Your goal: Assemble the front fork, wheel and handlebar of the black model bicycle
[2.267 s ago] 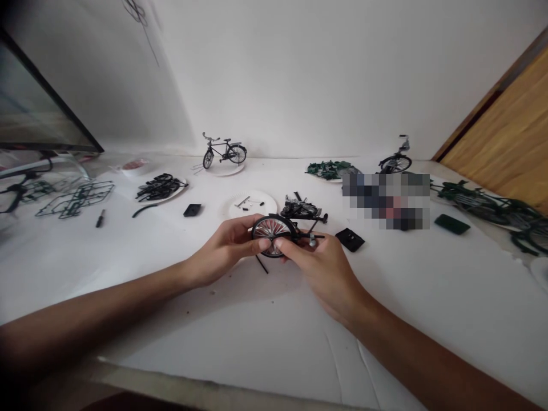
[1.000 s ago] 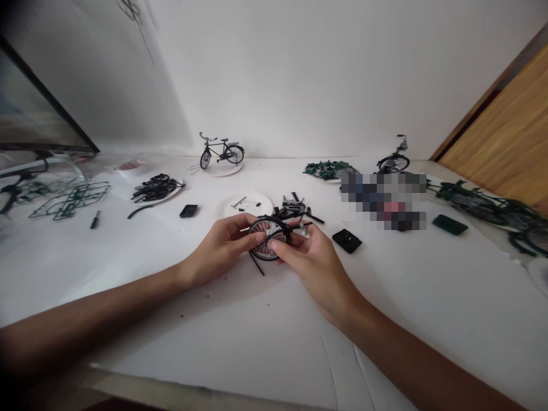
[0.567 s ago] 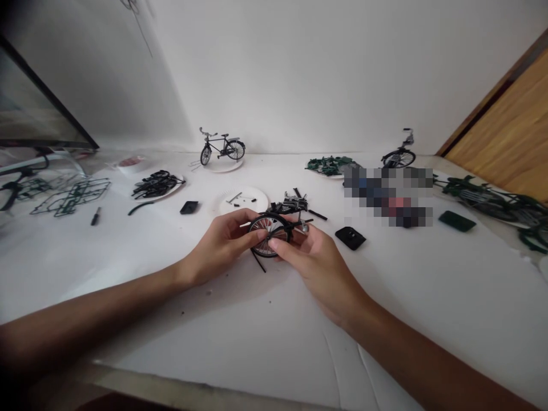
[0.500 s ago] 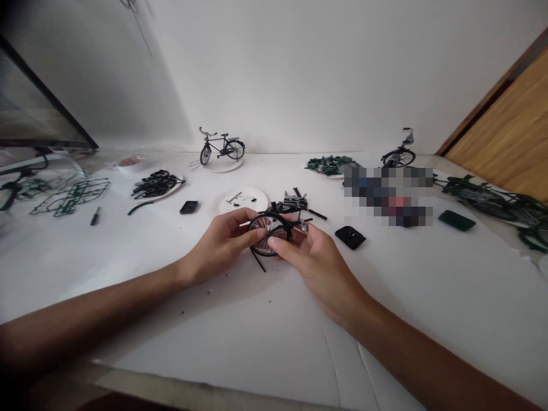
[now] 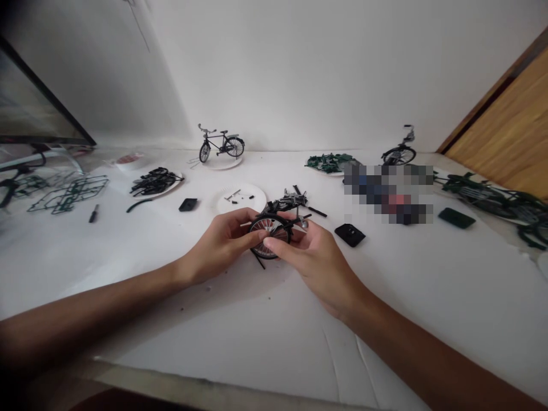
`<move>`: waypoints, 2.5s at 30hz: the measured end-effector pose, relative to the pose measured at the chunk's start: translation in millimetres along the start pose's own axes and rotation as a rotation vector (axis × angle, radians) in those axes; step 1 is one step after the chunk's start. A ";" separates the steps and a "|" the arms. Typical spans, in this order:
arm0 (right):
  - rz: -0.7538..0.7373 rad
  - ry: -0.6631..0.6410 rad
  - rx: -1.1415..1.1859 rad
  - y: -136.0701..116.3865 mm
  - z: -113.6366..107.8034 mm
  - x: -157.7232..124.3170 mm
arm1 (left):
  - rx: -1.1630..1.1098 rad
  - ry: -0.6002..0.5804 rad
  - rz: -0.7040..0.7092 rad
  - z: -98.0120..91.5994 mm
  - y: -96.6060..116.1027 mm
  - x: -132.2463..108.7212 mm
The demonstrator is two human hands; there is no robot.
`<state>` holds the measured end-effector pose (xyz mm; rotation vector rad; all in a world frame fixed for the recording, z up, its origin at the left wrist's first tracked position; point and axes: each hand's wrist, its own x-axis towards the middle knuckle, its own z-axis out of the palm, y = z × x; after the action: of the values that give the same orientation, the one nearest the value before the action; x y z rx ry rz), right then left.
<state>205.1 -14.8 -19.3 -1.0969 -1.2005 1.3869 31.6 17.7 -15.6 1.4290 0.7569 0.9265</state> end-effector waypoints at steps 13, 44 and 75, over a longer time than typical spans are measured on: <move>-0.017 -0.017 -0.030 1.3 -2.6 0.7 | 0.011 0.014 -0.019 -3.9 -3.0 2.7; 0.065 -0.085 -0.018 -0.3 -7.3 -1.2 | 0.046 0.005 0.020 -3.0 -3.2 -0.5; 0.046 -0.053 -0.095 -9.4 -10.7 2.7 | -0.011 -0.020 0.055 -1.8 -0.9 -3.9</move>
<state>216.2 -10.3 -11.3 -1.1668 -1.2979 1.4131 28.2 15.2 -17.0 1.4531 0.6997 0.9561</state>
